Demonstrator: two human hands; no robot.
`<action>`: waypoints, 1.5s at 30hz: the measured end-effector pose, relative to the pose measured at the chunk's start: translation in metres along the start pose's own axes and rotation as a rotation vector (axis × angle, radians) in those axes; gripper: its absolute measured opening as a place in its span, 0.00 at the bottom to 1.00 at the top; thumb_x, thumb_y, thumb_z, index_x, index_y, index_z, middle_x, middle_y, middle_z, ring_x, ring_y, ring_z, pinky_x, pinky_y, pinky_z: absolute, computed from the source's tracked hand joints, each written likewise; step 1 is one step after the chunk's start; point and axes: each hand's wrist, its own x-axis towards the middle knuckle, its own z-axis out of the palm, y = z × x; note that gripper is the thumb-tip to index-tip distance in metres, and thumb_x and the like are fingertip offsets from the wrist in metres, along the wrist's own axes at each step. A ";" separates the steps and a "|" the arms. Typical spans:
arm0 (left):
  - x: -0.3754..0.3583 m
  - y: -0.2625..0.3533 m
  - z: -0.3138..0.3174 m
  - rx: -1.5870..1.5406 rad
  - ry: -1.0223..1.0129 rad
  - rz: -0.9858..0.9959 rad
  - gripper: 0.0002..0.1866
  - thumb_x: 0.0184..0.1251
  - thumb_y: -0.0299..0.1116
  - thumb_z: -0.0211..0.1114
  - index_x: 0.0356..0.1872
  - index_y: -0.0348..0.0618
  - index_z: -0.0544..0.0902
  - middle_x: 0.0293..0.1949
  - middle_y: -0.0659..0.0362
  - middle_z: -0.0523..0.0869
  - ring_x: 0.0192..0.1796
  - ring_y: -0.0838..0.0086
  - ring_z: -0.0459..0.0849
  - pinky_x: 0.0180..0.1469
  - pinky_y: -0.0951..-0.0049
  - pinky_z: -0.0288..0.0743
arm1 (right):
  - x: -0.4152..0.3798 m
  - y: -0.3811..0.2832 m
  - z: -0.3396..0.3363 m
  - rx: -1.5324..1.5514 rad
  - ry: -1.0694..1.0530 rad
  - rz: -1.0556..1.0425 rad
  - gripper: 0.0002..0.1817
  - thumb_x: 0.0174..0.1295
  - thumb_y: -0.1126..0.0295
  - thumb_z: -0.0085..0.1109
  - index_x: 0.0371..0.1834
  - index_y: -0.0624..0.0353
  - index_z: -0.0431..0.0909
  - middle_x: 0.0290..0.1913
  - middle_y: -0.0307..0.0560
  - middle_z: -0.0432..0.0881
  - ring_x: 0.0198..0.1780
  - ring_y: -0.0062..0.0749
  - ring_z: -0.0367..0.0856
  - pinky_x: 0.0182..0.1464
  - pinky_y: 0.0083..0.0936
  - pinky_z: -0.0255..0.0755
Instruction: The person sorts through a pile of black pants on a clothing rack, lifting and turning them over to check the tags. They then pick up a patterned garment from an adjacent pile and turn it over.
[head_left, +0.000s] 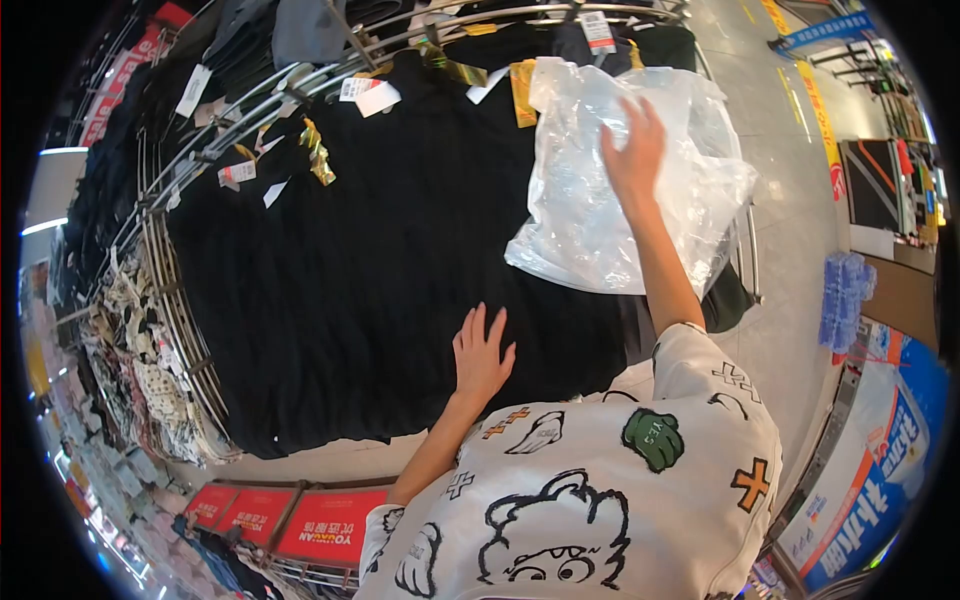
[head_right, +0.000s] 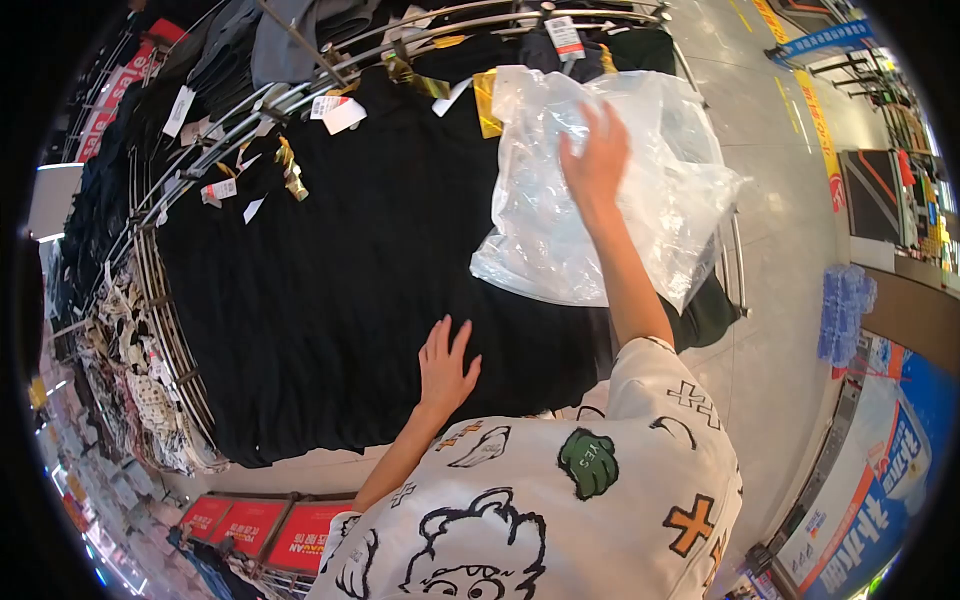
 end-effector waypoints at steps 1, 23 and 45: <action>-0.005 -0.002 0.009 0.057 -0.033 0.015 0.35 0.68 0.43 0.65 0.75 0.51 0.68 0.76 0.42 0.62 0.76 0.46 0.61 0.71 0.46 0.60 | -0.012 0.019 -0.016 -0.129 0.012 0.131 0.40 0.56 0.59 0.73 0.73 0.48 0.68 0.68 0.63 0.71 0.66 0.57 0.74 0.64 0.47 0.70; -0.063 0.013 0.027 -0.058 -0.339 0.103 0.32 0.77 0.53 0.53 0.74 0.46 0.70 0.77 0.42 0.61 0.80 0.49 0.55 0.76 0.44 0.54 | -0.167 -0.013 -0.029 0.043 -0.535 0.041 0.40 0.63 0.58 0.65 0.79 0.45 0.61 0.79 0.58 0.59 0.80 0.56 0.53 0.77 0.67 0.41; -0.119 -0.079 -0.052 -0.034 0.251 -0.259 0.21 0.68 0.43 0.65 0.59 0.46 0.80 0.63 0.51 0.78 0.72 0.54 0.70 0.71 0.46 0.61 | -0.250 -0.269 -0.067 0.558 -0.940 -0.422 0.27 0.65 0.62 0.65 0.67 0.53 0.75 0.77 0.59 0.62 0.80 0.55 0.54 0.78 0.62 0.43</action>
